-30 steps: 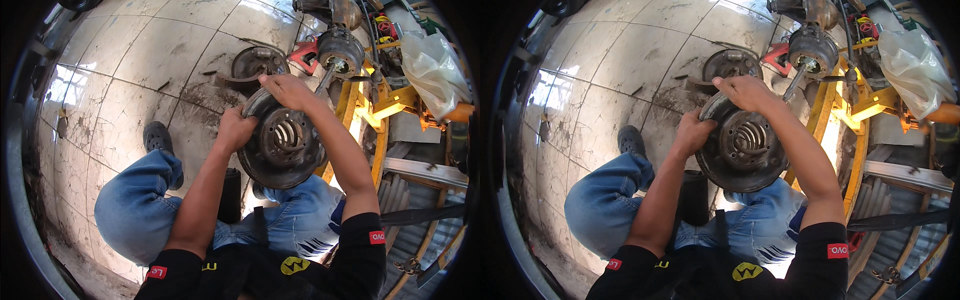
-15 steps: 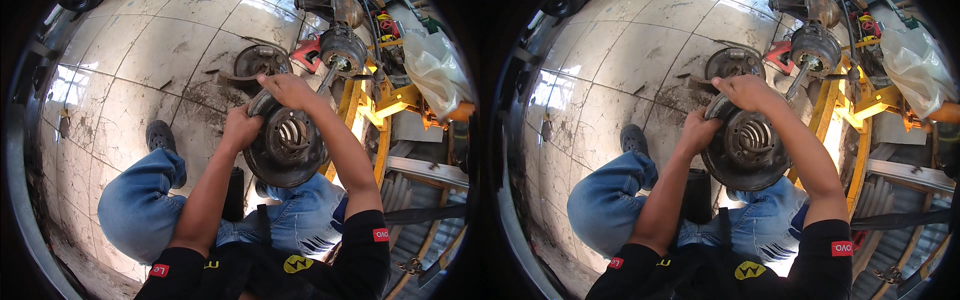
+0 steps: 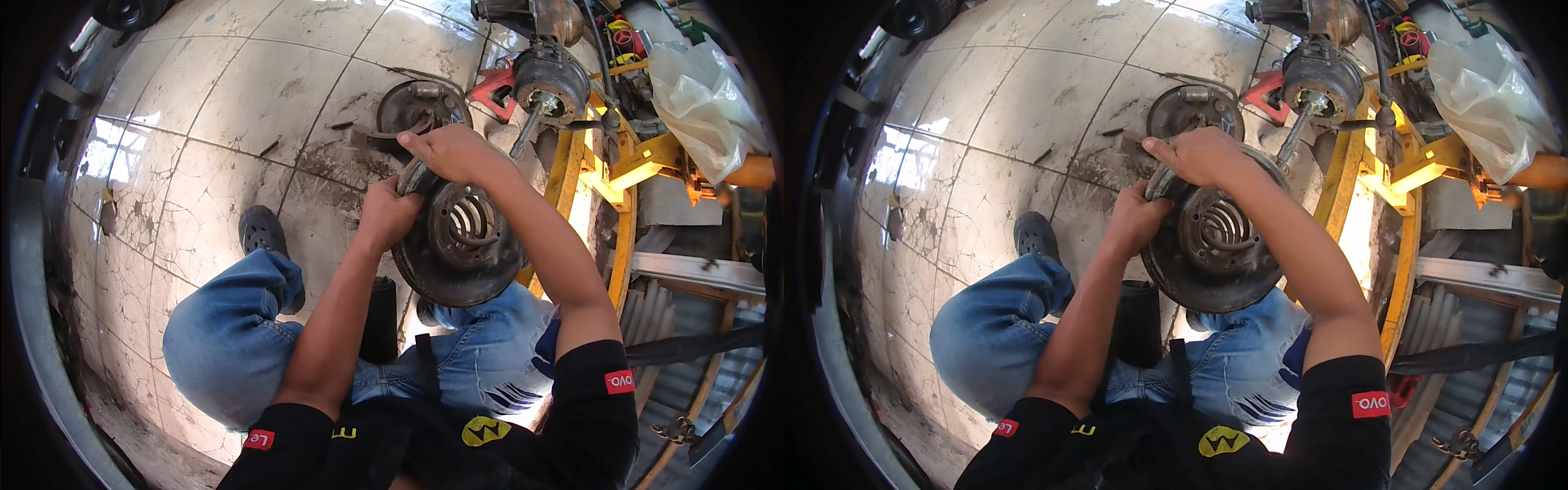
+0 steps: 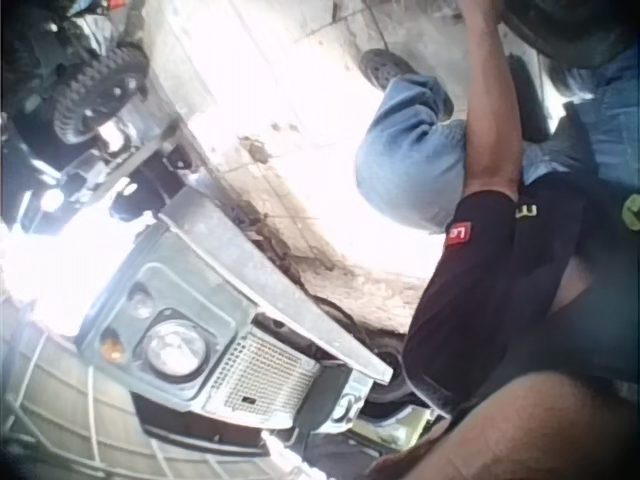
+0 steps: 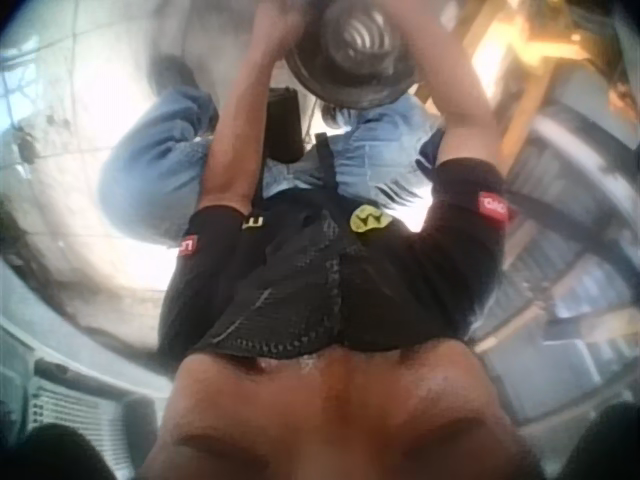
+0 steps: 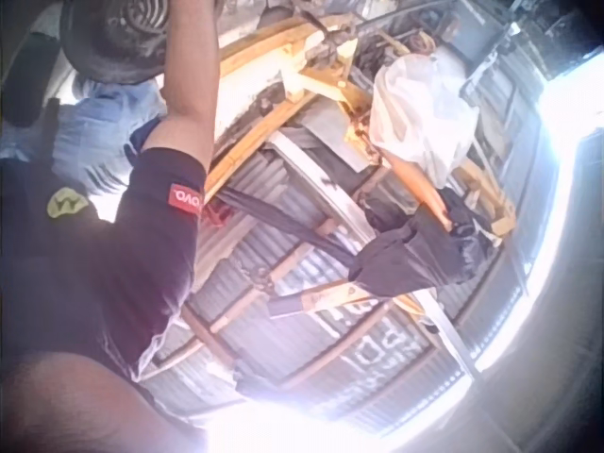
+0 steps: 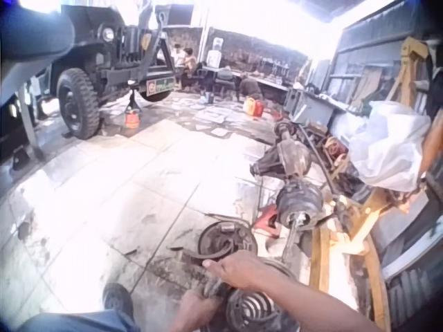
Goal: The person sits on the floor and scrubs the surface of a brake drum with a small abrasive pad. They rotate the drum to clean different areas and occasionally lift it to inspect the surface.
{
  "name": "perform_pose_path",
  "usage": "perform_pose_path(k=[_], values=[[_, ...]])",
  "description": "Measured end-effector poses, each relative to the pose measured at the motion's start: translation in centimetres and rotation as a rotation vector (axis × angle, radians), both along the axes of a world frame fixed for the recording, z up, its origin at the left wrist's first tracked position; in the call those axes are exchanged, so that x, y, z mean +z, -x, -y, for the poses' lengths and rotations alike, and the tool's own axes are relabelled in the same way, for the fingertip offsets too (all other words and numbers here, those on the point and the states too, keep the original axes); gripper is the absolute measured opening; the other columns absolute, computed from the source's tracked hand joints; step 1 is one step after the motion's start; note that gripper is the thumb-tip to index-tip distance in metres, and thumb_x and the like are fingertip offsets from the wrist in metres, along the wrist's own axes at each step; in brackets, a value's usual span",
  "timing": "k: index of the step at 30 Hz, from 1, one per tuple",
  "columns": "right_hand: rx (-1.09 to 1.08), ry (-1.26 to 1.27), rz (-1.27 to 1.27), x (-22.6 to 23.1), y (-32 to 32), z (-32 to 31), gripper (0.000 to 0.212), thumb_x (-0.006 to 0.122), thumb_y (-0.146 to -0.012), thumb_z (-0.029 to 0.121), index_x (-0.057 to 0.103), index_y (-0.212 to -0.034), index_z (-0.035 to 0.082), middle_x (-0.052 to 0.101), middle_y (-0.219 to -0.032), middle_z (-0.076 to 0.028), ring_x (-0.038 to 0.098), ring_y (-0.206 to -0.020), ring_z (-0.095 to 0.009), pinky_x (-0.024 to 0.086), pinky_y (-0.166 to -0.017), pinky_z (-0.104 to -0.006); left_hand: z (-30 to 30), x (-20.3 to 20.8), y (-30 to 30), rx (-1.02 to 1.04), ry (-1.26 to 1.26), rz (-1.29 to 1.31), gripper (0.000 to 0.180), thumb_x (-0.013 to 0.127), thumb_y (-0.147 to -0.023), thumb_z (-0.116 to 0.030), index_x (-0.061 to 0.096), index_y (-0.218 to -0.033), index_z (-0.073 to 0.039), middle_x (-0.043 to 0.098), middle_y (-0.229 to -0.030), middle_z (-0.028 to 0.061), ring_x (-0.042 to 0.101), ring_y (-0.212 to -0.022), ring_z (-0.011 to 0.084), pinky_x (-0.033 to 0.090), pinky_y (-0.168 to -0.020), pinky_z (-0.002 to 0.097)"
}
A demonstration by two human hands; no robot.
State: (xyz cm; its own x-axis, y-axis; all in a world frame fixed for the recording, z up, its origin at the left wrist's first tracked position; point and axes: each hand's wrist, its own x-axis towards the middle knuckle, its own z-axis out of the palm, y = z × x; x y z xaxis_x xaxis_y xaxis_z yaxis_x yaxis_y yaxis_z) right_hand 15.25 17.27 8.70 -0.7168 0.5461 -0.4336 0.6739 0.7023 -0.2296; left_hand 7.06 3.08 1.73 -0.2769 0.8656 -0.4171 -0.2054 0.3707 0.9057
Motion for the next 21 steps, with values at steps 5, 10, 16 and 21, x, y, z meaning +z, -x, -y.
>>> perform_pose_path(k=[5, 10, 16, 21], values=[[-0.046, 0.049, 0.032, 1.7, 0.5, 0.7, 0.088, 0.017, -0.095, 0.068, 0.067, -0.083, -0.004, 0.063, -0.086, -0.027, 0.058, -0.090, -0.046, 0.046, -0.084, -0.0497, 0.2, -0.7, 0.1, -0.016, -0.043, -0.103, 0.037, 0.064, -0.076, -0.011, 0.064, -0.109, 0.006, 0.069, -0.085, 0.0119, 0.064, -0.071, 0.0167, 0.051, -0.068, 0.0323], [0.059, 0.031, -0.139, 0.4, -0.6, 0.6, 0.091, 0.016, -0.095, 0.069, 0.064, -0.078, -0.007, 0.061, -0.083, -0.029, 0.056, -0.086, -0.048, 0.045, -0.083, -0.0496, -0.3, 0.0, -0.1, -0.007, 0.002, -0.008, 0.035, 0.063, -0.076, -0.011, 0.064, -0.107, 0.006, 0.069, -0.084, 0.0110, 0.064, -0.071, 0.0165, 0.051, -0.068, 0.0323], [-0.051, 0.079, -0.022, 1.2, 0.3, 0.5, 0.093, 0.013, -0.094, 0.070, 0.070, -0.083, -0.003, 0.066, -0.090, -0.027, 0.061, -0.095, -0.045, 0.046, -0.089, -0.0509, 0.0, -0.9, -0.2, 0.009, -0.054, -0.018, 0.034, 0.063, -0.076, -0.010, 0.065, -0.106, 0.005, 0.068, -0.084, 0.0101, 0.063, -0.070, 0.0157, 0.051, -0.066, 0.0316], [0.020, 0.031, -0.105, 0.1, 0.0, 0.8, 0.094, 0.012, -0.094, 0.070, 0.070, -0.084, -0.003, 0.065, -0.089, -0.028, 0.060, -0.094, -0.047, 0.046, -0.089, -0.0506, -0.1, -1.8, -0.1, 0.012, -0.045, 0.013, 0.033, 0.063, -0.076, -0.010, 0.065, -0.106, 0.005, 0.068, -0.084, 0.0096, 0.063, -0.070, 0.0156, 0.051, -0.067, 0.0316]])
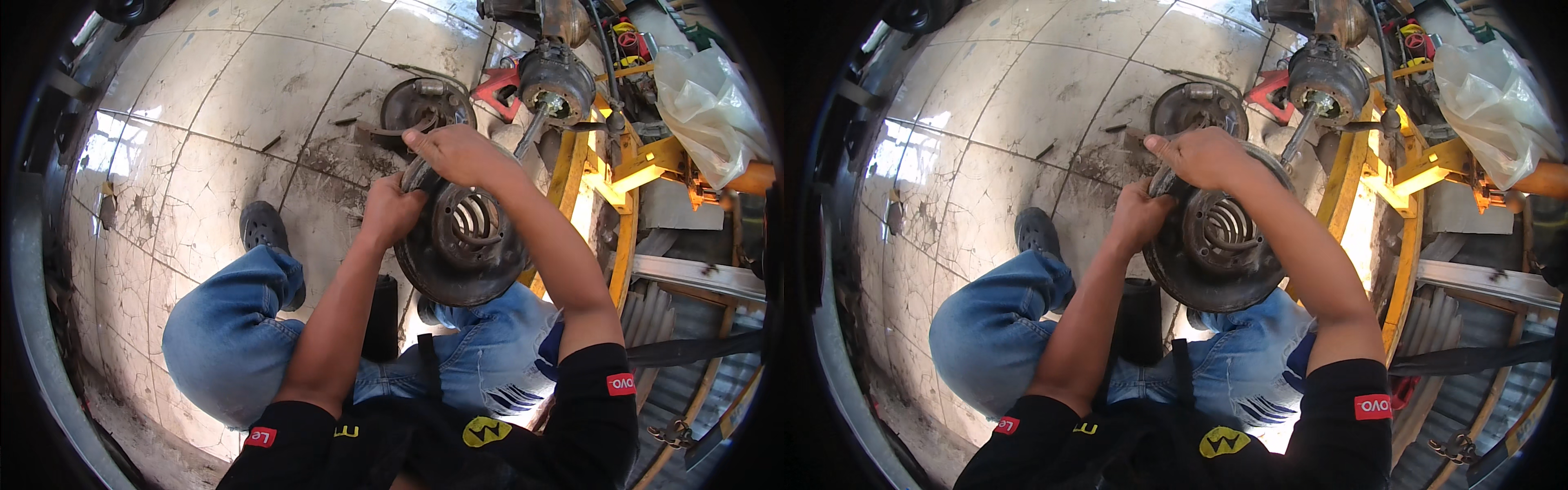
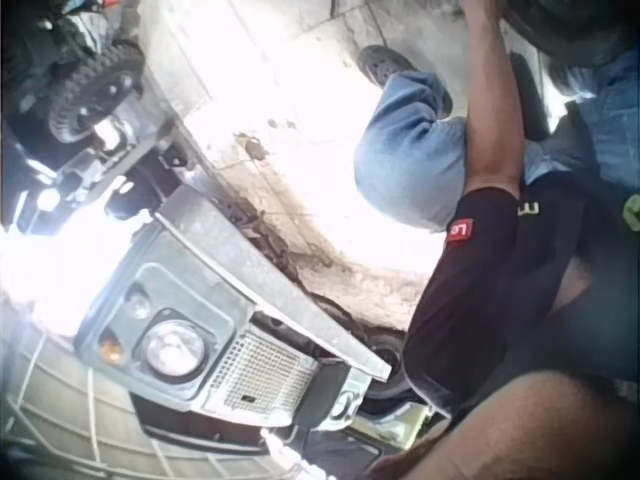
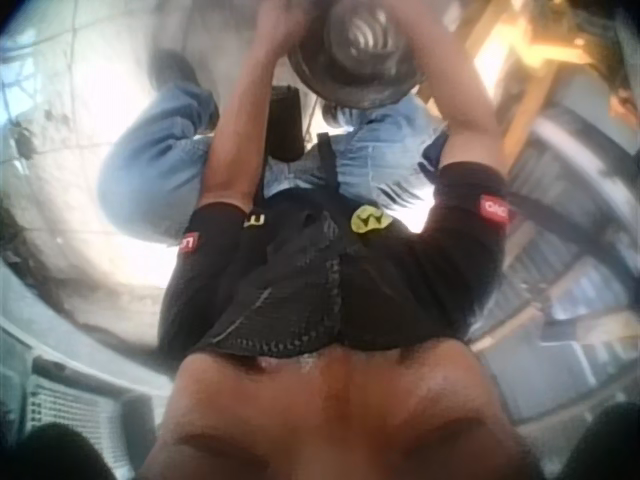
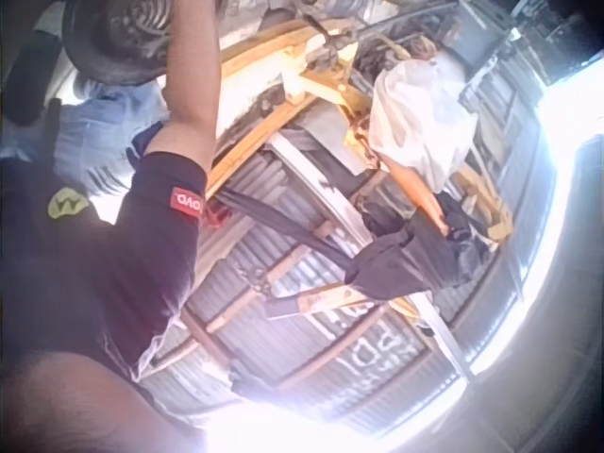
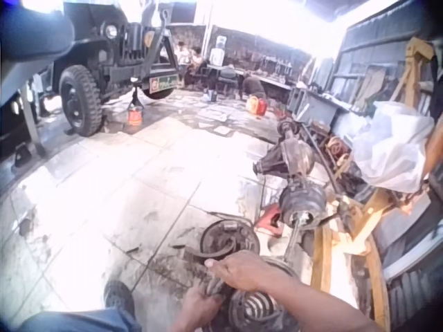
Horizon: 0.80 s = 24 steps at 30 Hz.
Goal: The person sits on the floor and scrubs the surface of a brake drum with a small abrasive pad. They rotate the drum to clean different areas and occasionally lift it to inspect the surface.
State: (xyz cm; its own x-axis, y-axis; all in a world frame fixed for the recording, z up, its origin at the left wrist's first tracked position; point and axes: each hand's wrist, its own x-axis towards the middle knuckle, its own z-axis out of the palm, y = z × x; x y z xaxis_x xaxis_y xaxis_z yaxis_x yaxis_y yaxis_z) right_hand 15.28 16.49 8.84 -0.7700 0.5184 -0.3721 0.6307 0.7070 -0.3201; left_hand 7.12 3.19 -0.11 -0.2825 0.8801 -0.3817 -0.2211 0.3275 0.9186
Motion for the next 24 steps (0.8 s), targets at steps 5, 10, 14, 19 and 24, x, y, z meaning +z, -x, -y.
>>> perform_pose_path(k=[5, 10, 14, 19, 24], values=[[-0.103, 0.091, 0.037, 1.3, 0.0, -0.6, 0.088, 0.020, -0.094, 0.069, 0.066, -0.087, -0.006, 0.062, -0.087, -0.031, 0.057, -0.092, -0.048, 0.045, -0.084, -0.0478, -0.2, 1.7, 0.3, -0.019, 0.009, -0.125, 0.034, 0.062, -0.075, -0.010, 0.065, -0.106, 0.004, 0.069, -0.084, 0.0103, 0.063, -0.072, 0.0160, 0.050, -0.067, 0.0320], [-0.104, 0.054, 0.110, 1.4, -0.2, -0.7, 0.094, 0.015, -0.092, 0.073, 0.069, -0.089, -0.004, 0.064, -0.090, -0.030, 0.059, -0.093, -0.046, 0.045, -0.087, -0.0474, -0.1, 1.5, -0.3, -0.026, 0.002, -0.019, 0.034, 0.062, -0.075, -0.011, 0.066, -0.105, 0.005, 0.069, -0.084, 0.0115, 0.064, -0.074, 0.0179, 0.051, -0.070, 0.0336], [-0.178, 0.116, -0.029, 1.1, -0.8, -1.6, 0.096, 0.015, -0.091, 0.074, 0.069, -0.088, -0.005, 0.064, -0.090, -0.031, 0.059, -0.095, -0.046, 0.044, -0.088, -0.0471, -0.3, 1.0, -0.1, -0.035, -0.027, -0.154, 0.034, 0.062, -0.075, -0.012, 0.066, -0.105, 0.005, 0.069, -0.085, 0.0125, 0.064, -0.075, 0.0182, 0.051, -0.071, 0.0337], [-0.157, 0.035, 0.130, 0.8, -0.6, -1.5, 0.094, 0.015, -0.091, 0.074, 0.072, -0.097, -0.001, 0.066, -0.098, -0.027, 0.059, -0.100, -0.044, 0.044, -0.093, -0.0446, -0.3, 1.5, -0.4, -0.040, 0.027, -0.028, 0.036, 0.063, -0.075, -0.012, 0.066, -0.106, 0.005, 0.069, -0.086, 0.0139, 0.065, -0.077, 0.0186, 0.051, -0.074, 0.0334], [-0.209, 0.171, -0.028, 2.9, -1.7, -1.8, 0.087, 0.019, -0.093, 0.072, 0.073, -0.103, 0.004, 0.067, -0.101, -0.024, 0.060, -0.104, -0.041, 0.043, -0.096, -0.0418, -0.3, 2.2, -0.3, -0.069, 0.010, -0.201, 0.032, 0.063, -0.077, -0.010, 0.066, -0.105, 0.006, 0.069, -0.086, 0.0113, 0.064, -0.075, 0.0165, 0.051, -0.072, 0.0320]])
